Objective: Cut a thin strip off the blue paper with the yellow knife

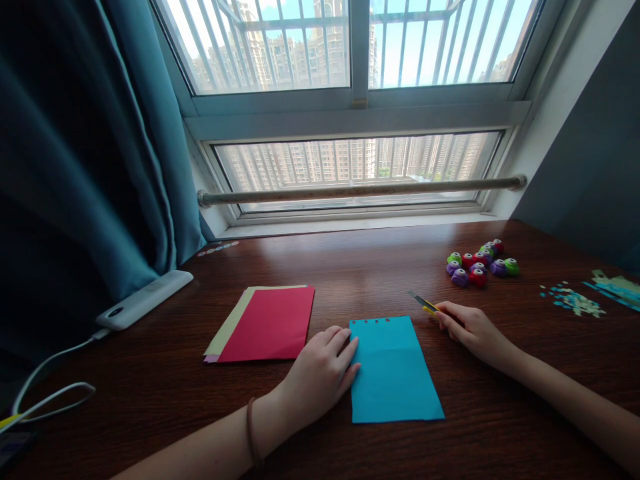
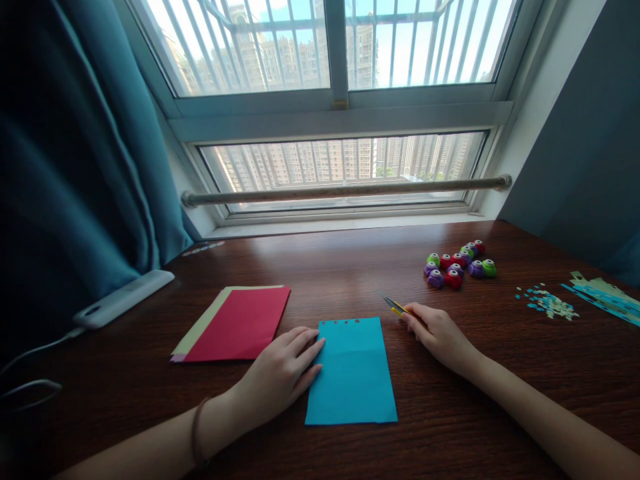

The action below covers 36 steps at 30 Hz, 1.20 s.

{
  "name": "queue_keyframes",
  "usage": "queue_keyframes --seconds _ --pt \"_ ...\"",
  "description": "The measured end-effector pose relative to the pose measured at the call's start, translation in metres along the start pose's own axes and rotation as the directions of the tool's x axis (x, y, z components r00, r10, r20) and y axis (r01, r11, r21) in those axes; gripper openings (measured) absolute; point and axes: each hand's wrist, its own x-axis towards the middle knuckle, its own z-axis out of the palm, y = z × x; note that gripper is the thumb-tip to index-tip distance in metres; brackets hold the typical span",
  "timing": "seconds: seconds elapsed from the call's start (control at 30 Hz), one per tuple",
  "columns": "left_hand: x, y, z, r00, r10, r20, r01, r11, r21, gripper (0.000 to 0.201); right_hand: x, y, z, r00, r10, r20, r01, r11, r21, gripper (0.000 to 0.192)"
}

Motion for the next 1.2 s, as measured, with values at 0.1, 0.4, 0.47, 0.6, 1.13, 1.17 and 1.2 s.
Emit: queue_keyframes --seconds 0.1,0.4,0.47,0.6,1.13,1.17,1.2 --pt "-0.0002 -0.0002 0.0006 1.0 -0.003 -0.001 0.003 1.0 -0.008 0.034 -0.0003 -0.0015 -0.0006 1.0 -0.002 0.006 0.002 1.0 -0.008 0.027" --pt "0.002 -0.001 0.0027 1.0 -0.006 0.007 0.006 1.0 -0.015 0.035 0.0004 0.0025 0.0001 1.0 -0.001 0.005 0.001 1.0 -0.014 0.026" --pt "0.0022 -0.001 0.0023 1.0 -0.005 0.006 0.005 1.0 -0.014 0.035 0.0 0.0024 0.0005 1.0 -0.003 0.003 0.003 1.0 -0.012 0.026" --pt "0.0018 -0.0008 0.0016 1.0 -0.004 -0.005 0.004 1.0 -0.017 0.035 -0.0007 0.0011 0.0005 1.0 -0.007 0.005 0.007 1.0 -0.013 0.026" --pt "0.002 -0.0011 0.0027 1.0 -0.005 -0.002 0.005 1.0 -0.006 0.035 -0.0003 0.0001 0.0001 1.0 -0.006 0.011 0.007 1.0 -0.017 0.026" --pt "0.002 -0.001 0.0025 1.0 -0.006 -0.001 0.006 1.0 -0.005 0.036 -0.0001 0.0003 0.0002 1.0 -0.006 0.009 0.007 1.0 -0.019 0.026" --pt "0.002 -0.0008 0.0022 1.0 -0.007 0.0 0.007 1.0 -0.005 0.036 0.0 0.0006 0.0002 1.0 -0.007 0.009 0.007 1.0 -0.02 0.025"
